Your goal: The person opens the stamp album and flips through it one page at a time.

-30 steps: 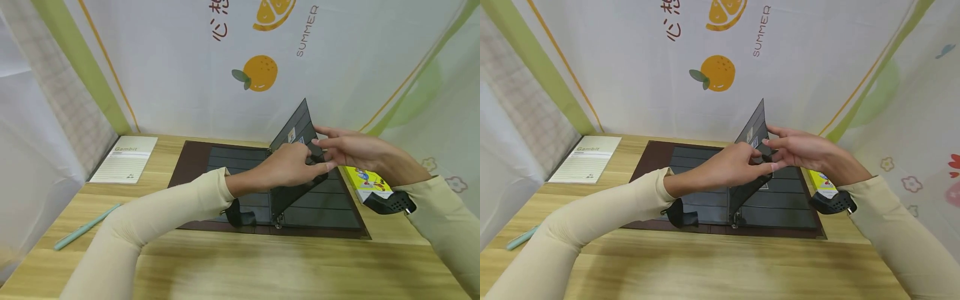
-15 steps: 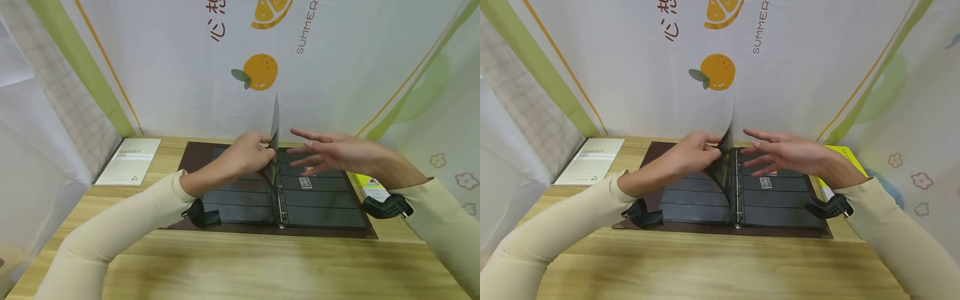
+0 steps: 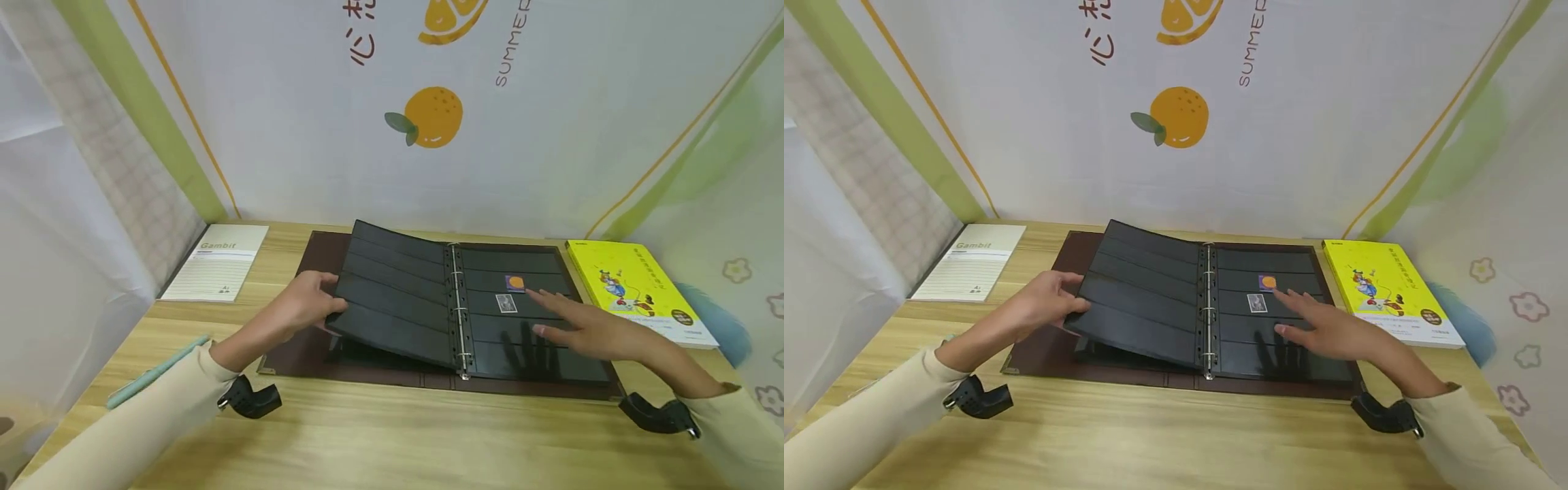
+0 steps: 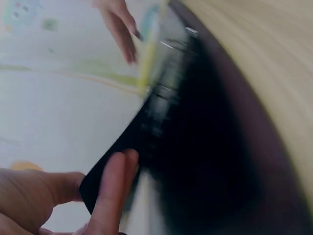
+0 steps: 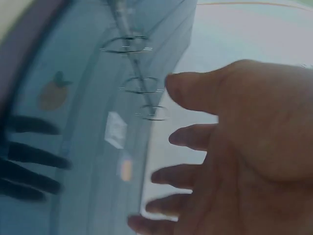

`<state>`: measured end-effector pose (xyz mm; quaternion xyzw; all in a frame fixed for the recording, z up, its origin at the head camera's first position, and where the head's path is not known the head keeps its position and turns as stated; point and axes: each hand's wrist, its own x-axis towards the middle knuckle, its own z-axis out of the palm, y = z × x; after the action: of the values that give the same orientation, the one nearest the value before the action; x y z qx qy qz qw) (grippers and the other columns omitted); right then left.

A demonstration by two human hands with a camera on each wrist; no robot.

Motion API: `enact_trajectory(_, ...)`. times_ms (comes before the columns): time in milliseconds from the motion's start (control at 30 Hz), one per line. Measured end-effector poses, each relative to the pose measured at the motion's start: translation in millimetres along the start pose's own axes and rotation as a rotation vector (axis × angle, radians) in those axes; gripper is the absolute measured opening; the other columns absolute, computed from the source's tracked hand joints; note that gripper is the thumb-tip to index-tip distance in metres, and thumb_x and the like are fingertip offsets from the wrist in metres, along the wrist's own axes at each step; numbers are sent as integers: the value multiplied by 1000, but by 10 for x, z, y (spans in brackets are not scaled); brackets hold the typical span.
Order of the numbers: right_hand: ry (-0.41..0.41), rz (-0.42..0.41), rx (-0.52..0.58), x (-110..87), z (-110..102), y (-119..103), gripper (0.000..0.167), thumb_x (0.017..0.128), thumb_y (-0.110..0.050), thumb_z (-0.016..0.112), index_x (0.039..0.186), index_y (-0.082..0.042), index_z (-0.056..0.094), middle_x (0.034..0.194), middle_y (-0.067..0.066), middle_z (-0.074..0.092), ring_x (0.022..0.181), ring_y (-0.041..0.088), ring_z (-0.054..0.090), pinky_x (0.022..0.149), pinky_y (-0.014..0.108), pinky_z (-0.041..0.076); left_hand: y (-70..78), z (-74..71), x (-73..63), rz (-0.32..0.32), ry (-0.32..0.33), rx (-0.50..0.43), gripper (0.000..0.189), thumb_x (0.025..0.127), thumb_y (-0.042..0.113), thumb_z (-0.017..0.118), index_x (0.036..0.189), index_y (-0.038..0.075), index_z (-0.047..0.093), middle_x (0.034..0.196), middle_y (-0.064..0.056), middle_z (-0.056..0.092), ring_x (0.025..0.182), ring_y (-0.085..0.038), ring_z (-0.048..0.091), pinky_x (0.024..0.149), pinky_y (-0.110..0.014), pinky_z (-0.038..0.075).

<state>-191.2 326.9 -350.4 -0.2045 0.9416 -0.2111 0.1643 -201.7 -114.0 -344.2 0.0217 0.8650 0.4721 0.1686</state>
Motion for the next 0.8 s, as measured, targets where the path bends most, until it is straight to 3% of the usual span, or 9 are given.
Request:
enact_trajectory(100,9,13,-33,-11,176,61,82,98,-46,63,161,-11,26,164,34,13,147,64,7,103,82,23,-188,43,57,-27,10,67,65,94,7,66,150,-10,38,70,-12,67,52,-18,67,65,-38,62)
enact_trajectory(200,36,-6,-90,-9,324,98,84,95,-48,67,160,-10,31,162,37,16,144,67,8,101,84,24,-292,90,79,-6,38,166,63,91,8,72,145,-10,46,60,-9,64,50,-21,69,61,-34,61)
enact_trajectory(467,84,-11,-159,2,523,160,83,93,-51,68,158,-9,36,161,36,22,143,68,15,102,84,22,-359,202,34,98,156,493,61,87,19,81,135,-11,58,48,0,62,41,-11,62,47,-25,50)
enact_trajectory(800,84,8,-154,-12,616,215,83,93,-51,67,157,-10,37,161,34,23,143,67,17,100,85,23,-381,276,22,99,132,591,59,88,23,80,133,-9,60,46,-1,59,39,-11,59,50,-24,51)
